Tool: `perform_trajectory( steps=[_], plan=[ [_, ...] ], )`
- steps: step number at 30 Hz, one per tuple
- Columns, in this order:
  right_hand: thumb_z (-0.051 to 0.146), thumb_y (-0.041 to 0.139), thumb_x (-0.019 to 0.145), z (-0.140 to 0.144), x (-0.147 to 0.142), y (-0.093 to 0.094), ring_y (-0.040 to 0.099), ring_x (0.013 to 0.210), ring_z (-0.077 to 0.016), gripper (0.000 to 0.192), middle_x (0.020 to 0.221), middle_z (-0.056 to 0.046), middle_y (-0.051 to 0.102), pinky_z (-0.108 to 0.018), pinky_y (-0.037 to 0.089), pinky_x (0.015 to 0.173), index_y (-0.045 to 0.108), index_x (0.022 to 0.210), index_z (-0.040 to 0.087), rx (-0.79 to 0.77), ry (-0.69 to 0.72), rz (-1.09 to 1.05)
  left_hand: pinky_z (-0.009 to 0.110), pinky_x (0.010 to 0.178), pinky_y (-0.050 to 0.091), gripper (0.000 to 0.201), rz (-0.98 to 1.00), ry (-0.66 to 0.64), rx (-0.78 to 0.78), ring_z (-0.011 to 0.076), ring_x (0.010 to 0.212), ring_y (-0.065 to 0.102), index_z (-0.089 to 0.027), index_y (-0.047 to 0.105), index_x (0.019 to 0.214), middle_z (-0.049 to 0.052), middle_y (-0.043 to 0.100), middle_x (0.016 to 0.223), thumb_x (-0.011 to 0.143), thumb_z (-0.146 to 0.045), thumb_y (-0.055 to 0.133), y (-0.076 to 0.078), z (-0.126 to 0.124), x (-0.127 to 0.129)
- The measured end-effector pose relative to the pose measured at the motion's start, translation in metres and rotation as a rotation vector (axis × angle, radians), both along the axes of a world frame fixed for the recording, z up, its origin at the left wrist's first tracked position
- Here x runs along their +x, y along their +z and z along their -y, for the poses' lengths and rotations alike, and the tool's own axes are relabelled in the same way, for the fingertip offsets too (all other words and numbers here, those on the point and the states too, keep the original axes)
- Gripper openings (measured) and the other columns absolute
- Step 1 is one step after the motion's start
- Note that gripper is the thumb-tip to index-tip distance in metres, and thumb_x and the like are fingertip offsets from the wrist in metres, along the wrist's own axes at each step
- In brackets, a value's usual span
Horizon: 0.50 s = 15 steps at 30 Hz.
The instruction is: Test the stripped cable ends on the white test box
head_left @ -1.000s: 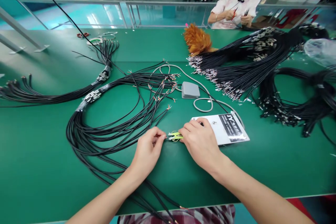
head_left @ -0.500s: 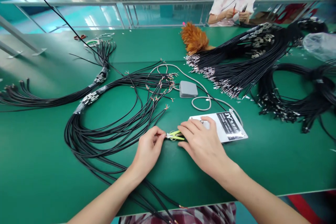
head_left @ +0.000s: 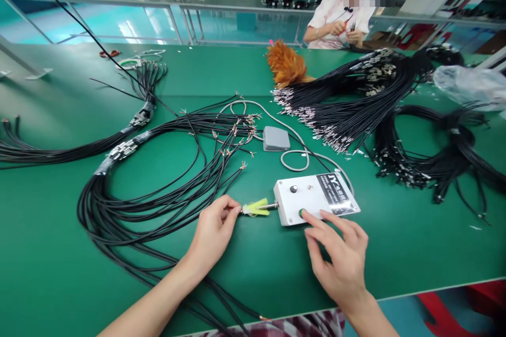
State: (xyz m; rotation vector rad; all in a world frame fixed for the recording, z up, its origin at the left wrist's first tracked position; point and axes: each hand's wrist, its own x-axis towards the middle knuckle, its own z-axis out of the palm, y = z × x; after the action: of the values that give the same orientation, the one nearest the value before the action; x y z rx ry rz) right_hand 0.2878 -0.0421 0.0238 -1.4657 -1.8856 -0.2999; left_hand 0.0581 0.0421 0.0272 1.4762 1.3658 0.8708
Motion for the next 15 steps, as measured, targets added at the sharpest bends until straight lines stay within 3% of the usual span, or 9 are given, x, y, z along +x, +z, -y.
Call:
perform_trajectory(
  steps=[5, 9, 12, 15],
  plan=[
    [0.008, 0.063, 0.087, -0.004, 0.005, -0.005, 0.063, 0.099, -0.0268, 0.018, 0.099, -0.002, 0.078, -0.046, 0.037, 0.092, 0.061, 0.092, 0.024, 0.029, -0.004, 0.023, 0.020, 0.044, 0.033, 0.014, -0.011, 0.041, -0.004, 0.0120, 0.048, 0.050, -0.019, 0.059, 0.073, -0.004, 0.053, 0.055, 0.083, -0.029, 0.058, -0.002, 0.005, -0.012],
    [0.009, 0.064, 0.085, 0.003, 0.000, -0.004, 0.060, 0.109, -0.0288, 0.020, 0.103, -0.004, 0.077, -0.048, 0.038, 0.096, 0.063, 0.098, 0.025, 0.033, 0.015, -0.042, 0.020, 0.042, 0.036, 0.018, 0.020, 0.071, -0.011, 0.0111, 0.042, 0.048, -0.018, 0.059, 0.073, -0.006, 0.051, 0.050, 0.083, -0.032, 0.059, 0.003, 0.008, -0.021],
    [0.008, 0.062, 0.085, 0.015, -0.010, -0.005, 0.060, 0.110, -0.0271, 0.024, 0.107, -0.005, 0.076, -0.048, 0.038, 0.098, 0.065, 0.102, 0.024, 0.020, 0.109, -0.071, 0.020, 0.045, 0.039, 0.015, 0.060, 0.143, 0.024, 0.0107, 0.047, 0.051, -0.016, 0.061, 0.070, -0.003, 0.057, 0.055, 0.077, -0.029, 0.066, 0.018, -0.007, -0.032],
    [0.004, 0.056, 0.086, 0.025, -0.019, -0.011, 0.063, 0.109, -0.0234, 0.027, 0.114, -0.006, 0.074, -0.043, 0.043, 0.095, 0.065, 0.104, 0.023, -0.053, 0.249, -0.115, 0.018, 0.042, 0.036, 0.010, 0.165, 0.302, 0.081, 0.0080, 0.040, 0.043, -0.017, 0.058, 0.075, -0.008, 0.048, 0.048, 0.080, -0.025, 0.063, 0.041, -0.042, -0.055]
  ],
)
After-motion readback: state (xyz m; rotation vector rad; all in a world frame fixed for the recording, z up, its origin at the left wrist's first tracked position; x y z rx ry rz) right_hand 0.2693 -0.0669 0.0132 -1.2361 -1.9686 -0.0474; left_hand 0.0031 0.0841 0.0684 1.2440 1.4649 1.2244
